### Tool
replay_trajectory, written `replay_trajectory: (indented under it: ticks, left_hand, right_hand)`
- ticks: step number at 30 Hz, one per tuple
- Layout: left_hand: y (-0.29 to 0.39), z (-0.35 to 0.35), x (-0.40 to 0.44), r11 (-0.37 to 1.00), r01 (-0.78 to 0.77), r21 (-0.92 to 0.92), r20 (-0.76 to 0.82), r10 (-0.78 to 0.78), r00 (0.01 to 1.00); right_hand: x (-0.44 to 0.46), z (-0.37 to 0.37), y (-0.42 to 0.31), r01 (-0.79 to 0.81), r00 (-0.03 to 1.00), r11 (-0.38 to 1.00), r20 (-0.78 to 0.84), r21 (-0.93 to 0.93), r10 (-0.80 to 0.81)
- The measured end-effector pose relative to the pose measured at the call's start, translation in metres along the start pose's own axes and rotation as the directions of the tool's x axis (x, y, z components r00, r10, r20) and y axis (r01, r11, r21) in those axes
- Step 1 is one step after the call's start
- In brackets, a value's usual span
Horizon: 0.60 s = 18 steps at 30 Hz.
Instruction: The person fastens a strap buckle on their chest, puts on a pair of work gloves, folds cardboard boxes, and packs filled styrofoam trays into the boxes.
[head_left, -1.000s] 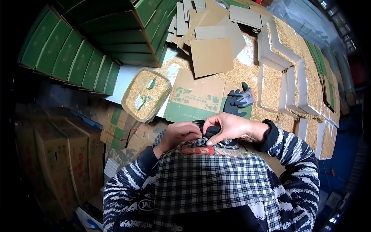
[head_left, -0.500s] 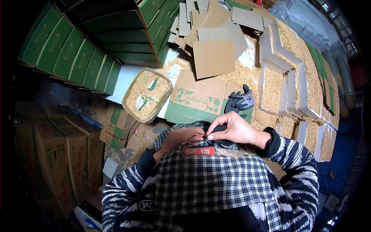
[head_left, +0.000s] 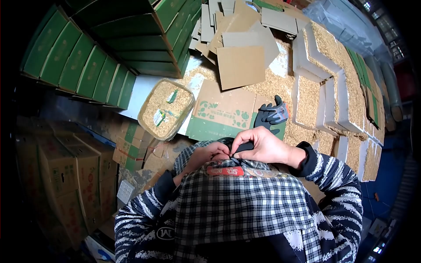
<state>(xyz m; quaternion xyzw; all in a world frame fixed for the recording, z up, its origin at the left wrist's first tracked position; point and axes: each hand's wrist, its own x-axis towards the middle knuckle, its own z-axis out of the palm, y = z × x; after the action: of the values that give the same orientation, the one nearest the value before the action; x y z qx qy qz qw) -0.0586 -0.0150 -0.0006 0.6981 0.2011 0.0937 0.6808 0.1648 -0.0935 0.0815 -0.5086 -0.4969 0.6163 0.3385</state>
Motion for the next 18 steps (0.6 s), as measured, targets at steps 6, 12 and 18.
replay_trajectory:
  ticks: [6,12,18]
  left_hand:
    - [-0.007,-0.001,0.006,0.983,0.024,-0.182,0.023,-0.02,1.0]
    - [-0.002,-0.005,0.007,0.995,-0.053,-0.079,0.002,0.053,0.999]
    - [-0.019,-0.001,0.005,0.936,0.049,-0.348,0.034,-0.04,0.999]
  right_hand:
    - [0.001,-0.003,-0.007,0.097,0.995,0.954,0.047,-0.284,-0.087]
    - [-0.006,-0.003,-0.019,0.117,0.991,0.933,0.103,-0.339,-0.087]
    - [-0.001,-0.01,-0.012,0.2,0.963,0.925,0.239,-0.323,-0.125]
